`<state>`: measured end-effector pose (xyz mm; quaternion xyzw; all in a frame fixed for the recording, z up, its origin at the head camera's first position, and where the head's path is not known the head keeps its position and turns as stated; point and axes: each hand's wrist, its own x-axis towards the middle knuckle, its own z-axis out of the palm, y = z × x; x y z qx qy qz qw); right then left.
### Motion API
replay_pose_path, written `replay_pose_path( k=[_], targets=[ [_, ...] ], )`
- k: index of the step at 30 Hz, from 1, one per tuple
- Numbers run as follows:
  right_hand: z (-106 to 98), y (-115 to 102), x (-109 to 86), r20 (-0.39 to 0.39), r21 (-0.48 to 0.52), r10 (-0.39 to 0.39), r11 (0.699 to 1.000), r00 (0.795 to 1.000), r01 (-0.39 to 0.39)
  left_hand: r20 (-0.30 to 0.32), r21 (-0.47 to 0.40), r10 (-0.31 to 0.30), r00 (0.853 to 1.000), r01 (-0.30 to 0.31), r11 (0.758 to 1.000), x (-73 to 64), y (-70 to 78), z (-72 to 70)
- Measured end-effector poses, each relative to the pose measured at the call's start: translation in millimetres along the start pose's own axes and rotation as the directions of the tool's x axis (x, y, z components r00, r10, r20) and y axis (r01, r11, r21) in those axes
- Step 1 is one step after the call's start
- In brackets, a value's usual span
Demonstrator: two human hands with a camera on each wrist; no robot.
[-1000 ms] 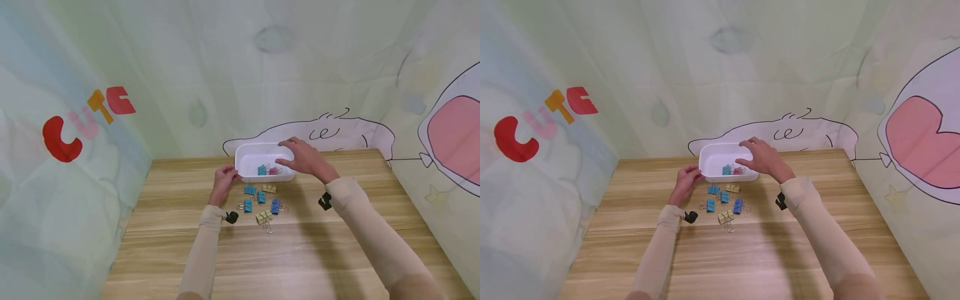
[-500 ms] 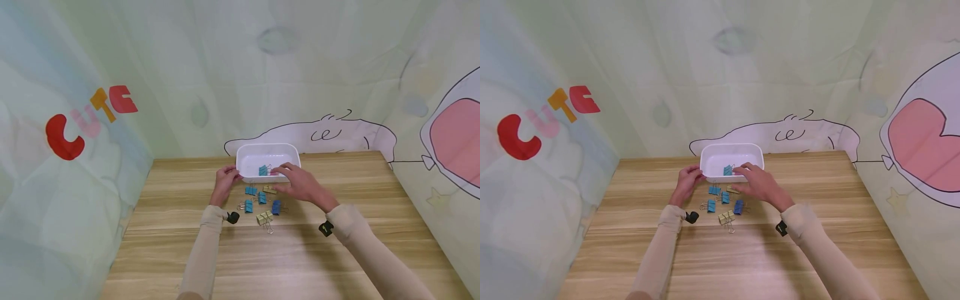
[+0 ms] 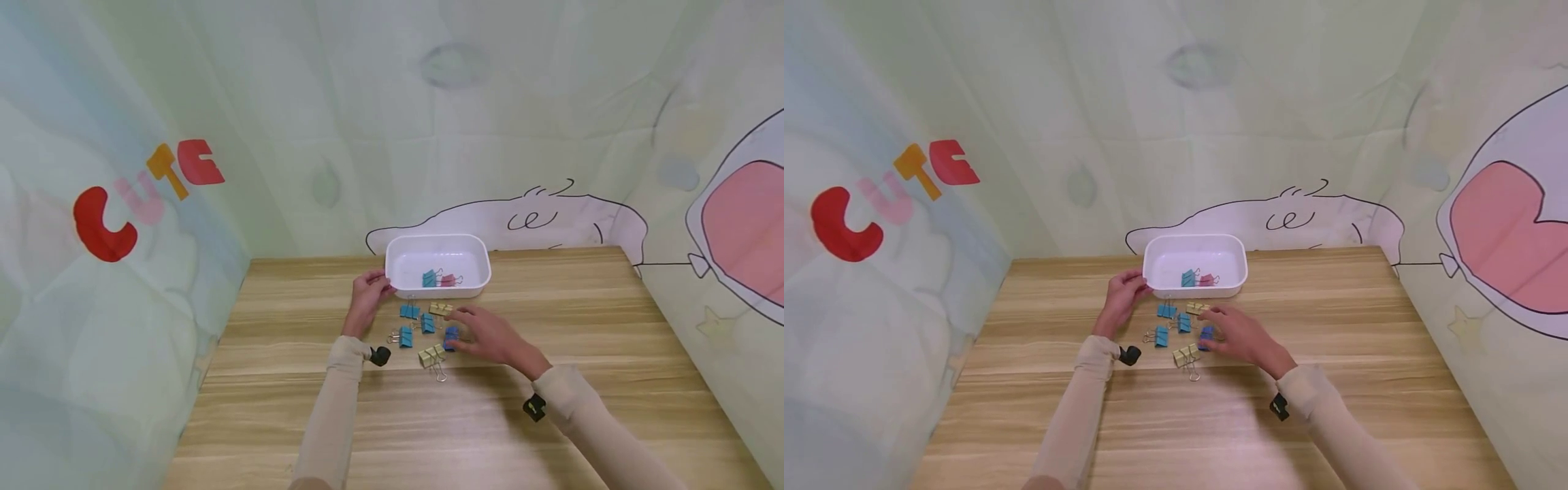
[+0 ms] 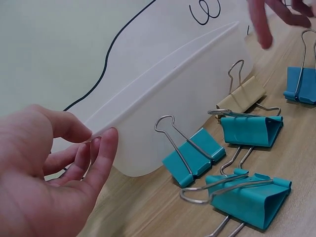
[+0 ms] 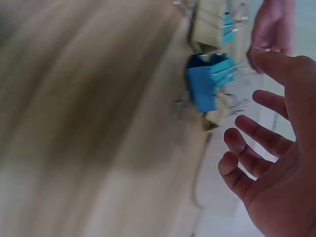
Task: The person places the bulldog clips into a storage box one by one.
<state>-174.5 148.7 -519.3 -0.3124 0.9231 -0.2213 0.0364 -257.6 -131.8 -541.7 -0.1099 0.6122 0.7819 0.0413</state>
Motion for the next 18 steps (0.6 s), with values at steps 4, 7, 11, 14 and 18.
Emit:
replay_pose_path(
  k=[4,7,11,14,18],
  targets=[
    [14,8,-6.5,0.034,0.036,0.003,0.999,0.999,-0.005,0.005,-0.014,-0.003,1.000,0.003,1.000,1.0,-1.1,-1.0],
    [22,14,-11.1,0.050,0.048,0.010,0.999,0.999,-0.012,0.012,-0.026,-0.003,1.000,0.004,1.000,0.9,-1.0,-0.8],
    [30,19,-13.8,0.052,0.066,0.015,0.998,0.999,-0.019,0.012,-0.032,-0.004,1.000,0.005,0.999,0.0,-1.3,-0.3],
    [33,20,-13.2,0.044,0.084,0.021,0.996,0.999,-0.024,0.012,-0.033,-0.004,1.000,0.004,0.999,-0.3,-1.6,-0.5],
    [36,20,-12.0,0.014,0.076,0.016,0.997,1.000,-0.017,0.008,-0.018,-0.009,1.000,0.010,1.000,0.2,-2.5,-1.2]
  ],
)
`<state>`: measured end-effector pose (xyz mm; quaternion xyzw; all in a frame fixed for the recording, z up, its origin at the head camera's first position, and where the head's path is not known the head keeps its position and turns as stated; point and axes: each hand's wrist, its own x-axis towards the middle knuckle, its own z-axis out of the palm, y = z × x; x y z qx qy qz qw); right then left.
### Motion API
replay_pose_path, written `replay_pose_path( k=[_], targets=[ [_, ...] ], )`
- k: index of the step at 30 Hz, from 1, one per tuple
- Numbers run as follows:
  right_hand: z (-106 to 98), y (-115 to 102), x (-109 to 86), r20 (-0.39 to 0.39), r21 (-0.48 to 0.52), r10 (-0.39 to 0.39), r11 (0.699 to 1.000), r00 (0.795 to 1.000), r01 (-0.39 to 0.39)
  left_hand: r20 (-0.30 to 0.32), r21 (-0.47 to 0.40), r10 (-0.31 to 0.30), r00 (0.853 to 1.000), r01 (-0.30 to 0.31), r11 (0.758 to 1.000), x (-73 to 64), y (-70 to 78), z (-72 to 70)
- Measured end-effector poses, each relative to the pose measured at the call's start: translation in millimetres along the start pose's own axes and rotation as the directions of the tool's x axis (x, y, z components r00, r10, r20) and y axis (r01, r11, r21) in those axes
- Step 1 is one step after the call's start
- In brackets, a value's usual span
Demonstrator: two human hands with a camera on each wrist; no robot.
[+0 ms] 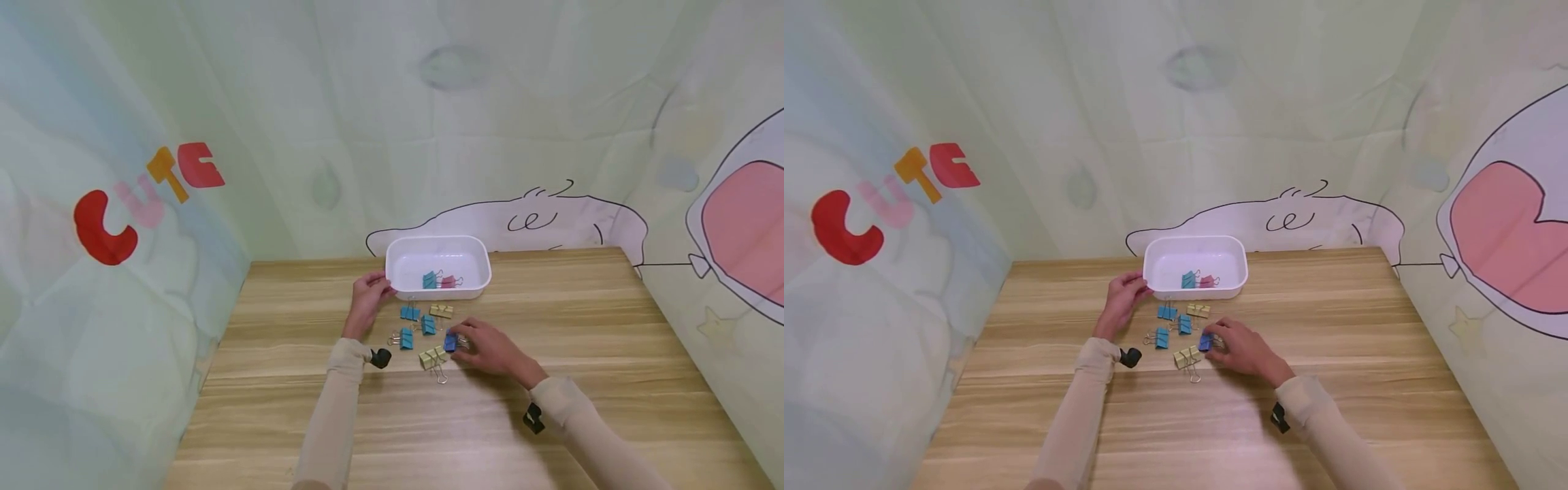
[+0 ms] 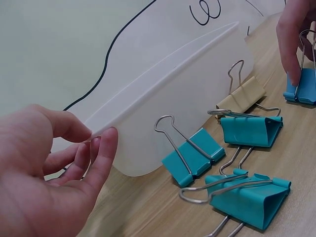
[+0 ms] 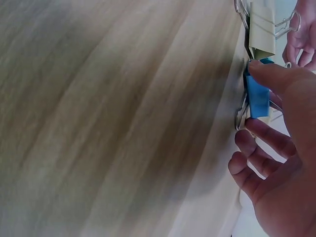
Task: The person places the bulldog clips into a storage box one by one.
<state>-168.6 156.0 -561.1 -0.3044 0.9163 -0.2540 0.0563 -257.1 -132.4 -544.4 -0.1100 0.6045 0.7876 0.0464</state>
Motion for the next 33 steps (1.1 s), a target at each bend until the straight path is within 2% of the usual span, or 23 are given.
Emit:
replay_pose_path(
  k=[8,19,26,33],
  targets=[
    [3,-2,-0.1,-0.056,-0.014,-0.027,1.000,0.998,0.026,-0.003,0.010,-0.019,1.000,0.019,1.000,-0.5,0.3,0.5],
    [4,-3,1.2,-0.069,-0.019,-0.026,0.999,0.997,0.025,0.000,-0.005,-0.006,1.000,0.006,1.000,-1.4,0.7,1.5],
    [-2,-6,1.1,-0.071,-0.014,-0.014,1.000,0.997,0.013,-0.007,-0.009,-0.015,1.000,0.015,1.000,-2.5,1.9,2.2],
    [-13,-8,8.0,-0.092,-0.031,-0.044,0.999,0.995,0.042,-0.006,-0.010,-0.002,1.000,0.002,1.000,-1.9,1.5,2.2]
  ],
)
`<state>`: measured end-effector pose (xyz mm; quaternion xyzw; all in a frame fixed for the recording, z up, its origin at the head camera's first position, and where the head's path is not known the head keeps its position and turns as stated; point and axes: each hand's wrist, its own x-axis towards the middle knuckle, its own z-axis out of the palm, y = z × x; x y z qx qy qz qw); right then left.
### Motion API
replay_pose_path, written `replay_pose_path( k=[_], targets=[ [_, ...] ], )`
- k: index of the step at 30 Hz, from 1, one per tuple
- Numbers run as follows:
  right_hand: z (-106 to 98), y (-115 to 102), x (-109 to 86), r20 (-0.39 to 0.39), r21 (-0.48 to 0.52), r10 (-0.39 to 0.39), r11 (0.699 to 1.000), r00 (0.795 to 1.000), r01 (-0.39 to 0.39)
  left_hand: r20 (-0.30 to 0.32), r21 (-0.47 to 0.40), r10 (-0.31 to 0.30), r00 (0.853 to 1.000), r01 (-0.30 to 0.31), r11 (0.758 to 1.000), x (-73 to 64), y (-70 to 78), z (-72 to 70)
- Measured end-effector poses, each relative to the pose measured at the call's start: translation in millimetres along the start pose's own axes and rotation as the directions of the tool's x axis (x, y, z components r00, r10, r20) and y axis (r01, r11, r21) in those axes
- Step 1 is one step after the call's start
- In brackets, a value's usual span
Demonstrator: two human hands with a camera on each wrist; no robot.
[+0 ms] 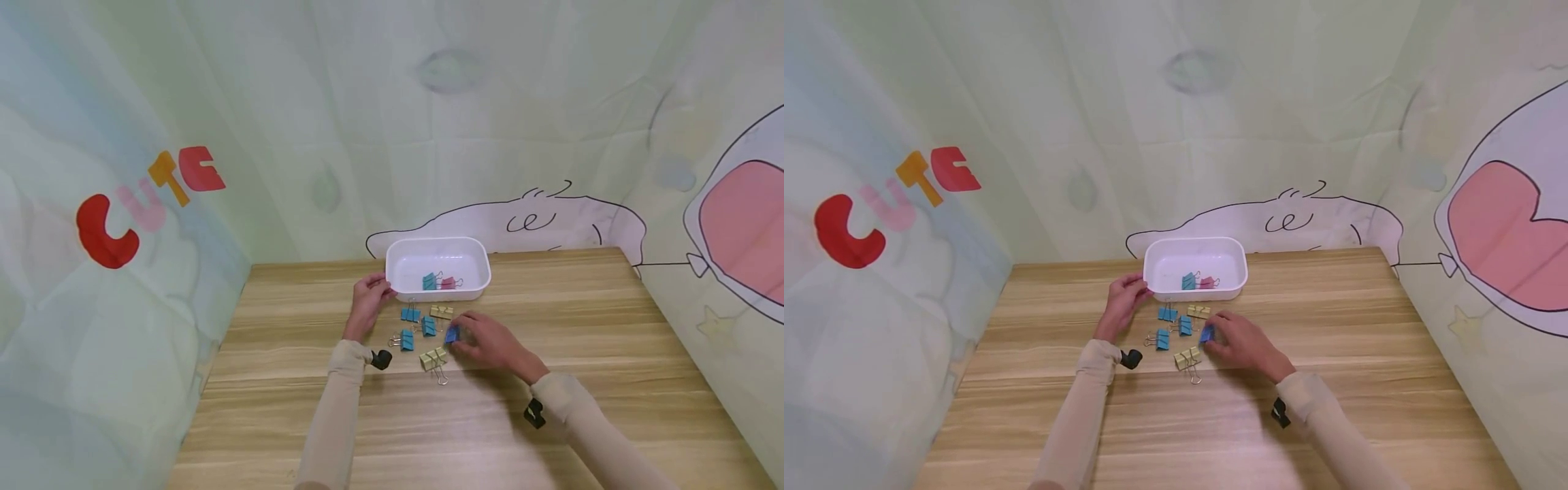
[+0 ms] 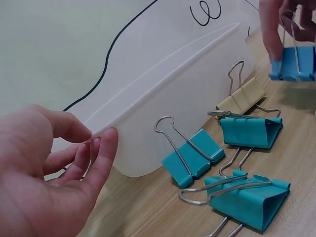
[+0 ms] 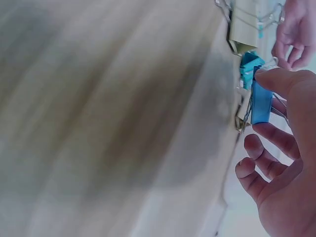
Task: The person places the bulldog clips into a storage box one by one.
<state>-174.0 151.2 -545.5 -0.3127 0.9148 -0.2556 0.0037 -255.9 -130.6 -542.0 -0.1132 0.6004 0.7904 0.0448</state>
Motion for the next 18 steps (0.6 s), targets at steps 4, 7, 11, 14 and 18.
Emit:
replay_pose_path(
  k=[4,7,11,14,18],
  targets=[
    [-10,-1,6.5,-0.025,-0.008,-0.026,1.000,0.999,0.026,-0.003,0.007,0.002,1.000,-0.002,1.000,0.7,-1.3,-0.8],
    [-18,-1,10.3,-0.038,-0.026,-0.028,0.999,0.999,0.027,-0.004,0.012,-0.001,1.000,0.001,1.000,1.2,-2.4,-1.9],
    [-28,-1,14.9,-0.054,-0.046,-0.017,0.999,0.998,0.014,0.000,0.009,-0.008,1.000,0.008,1.000,1.3,-2.4,-2.2],
    [-37,-1,18.9,-0.068,-0.059,-0.008,0.998,0.998,0.004,-0.001,0.017,-0.010,1.000,0.010,1.000,1.0,-1.6,-2.1],
    [-52,0,26.2,-0.086,-0.085,0.015,0.996,0.996,-0.022,0.000,0.025,-0.005,1.000,0.005,1.000,0.7,-0.7,-1.9]
  ],
)
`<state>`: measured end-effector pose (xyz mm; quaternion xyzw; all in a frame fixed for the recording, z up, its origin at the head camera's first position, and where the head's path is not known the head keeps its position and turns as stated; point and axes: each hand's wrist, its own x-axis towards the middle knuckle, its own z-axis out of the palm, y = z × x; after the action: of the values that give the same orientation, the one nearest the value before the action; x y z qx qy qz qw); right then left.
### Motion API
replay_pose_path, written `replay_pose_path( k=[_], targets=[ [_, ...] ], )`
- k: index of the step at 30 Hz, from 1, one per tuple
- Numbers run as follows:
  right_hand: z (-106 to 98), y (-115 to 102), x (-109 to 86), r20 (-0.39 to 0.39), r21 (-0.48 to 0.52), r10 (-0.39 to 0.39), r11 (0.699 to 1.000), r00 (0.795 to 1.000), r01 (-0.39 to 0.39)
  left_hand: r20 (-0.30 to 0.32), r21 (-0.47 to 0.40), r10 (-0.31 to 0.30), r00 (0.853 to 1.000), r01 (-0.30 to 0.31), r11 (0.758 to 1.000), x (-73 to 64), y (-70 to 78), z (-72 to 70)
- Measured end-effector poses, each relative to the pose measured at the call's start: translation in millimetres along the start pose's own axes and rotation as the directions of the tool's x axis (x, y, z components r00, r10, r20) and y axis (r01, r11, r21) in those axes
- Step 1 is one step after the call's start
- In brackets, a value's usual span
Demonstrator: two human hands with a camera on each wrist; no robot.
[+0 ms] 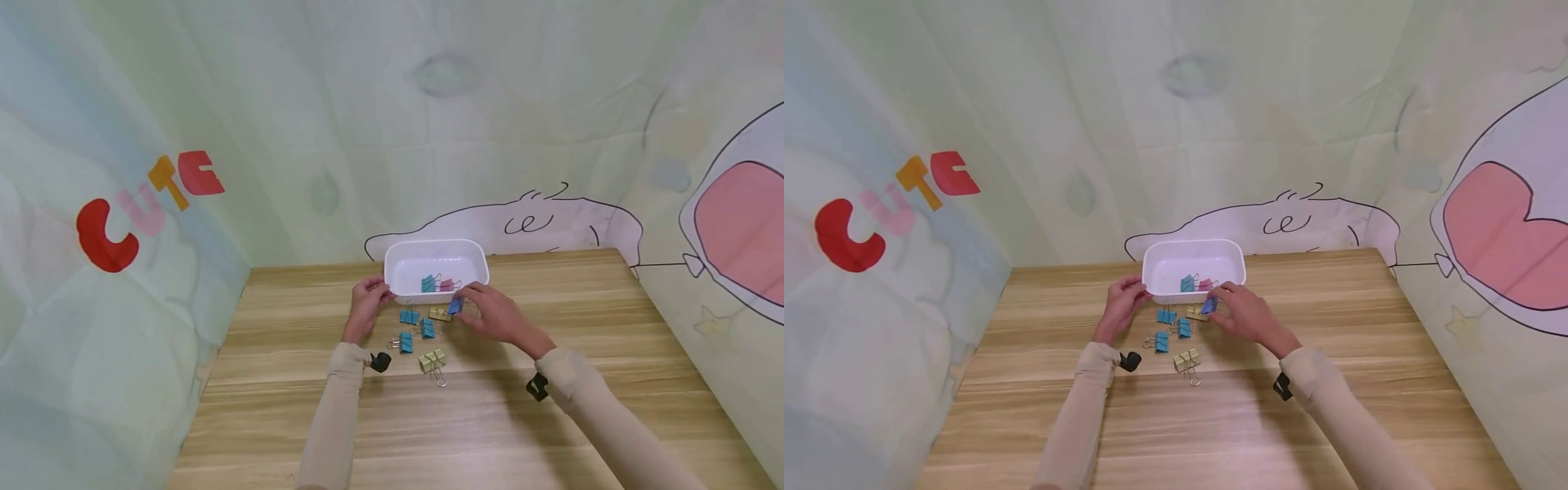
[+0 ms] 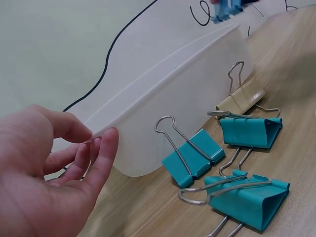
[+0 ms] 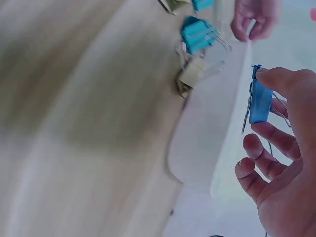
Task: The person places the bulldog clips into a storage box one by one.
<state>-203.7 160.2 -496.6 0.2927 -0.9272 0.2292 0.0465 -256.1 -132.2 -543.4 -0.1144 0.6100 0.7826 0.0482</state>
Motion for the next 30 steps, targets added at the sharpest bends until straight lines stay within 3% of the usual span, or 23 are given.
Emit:
replay_pose_path(
  k=[18,30],
  targets=[
    [-65,5,59.5,-0.080,0.062,0.077,0.995,0.994,-0.072,0.014,-0.020,0.016,1.000,-0.016,1.000,-3.6,1.6,0.0],
    [-71,12,73.7,-0.069,0.048,0.149,0.988,0.986,-0.146,0.018,-0.038,0.021,1.000,-0.021,0.999,-2.2,0.2,-0.2]
  ],
)
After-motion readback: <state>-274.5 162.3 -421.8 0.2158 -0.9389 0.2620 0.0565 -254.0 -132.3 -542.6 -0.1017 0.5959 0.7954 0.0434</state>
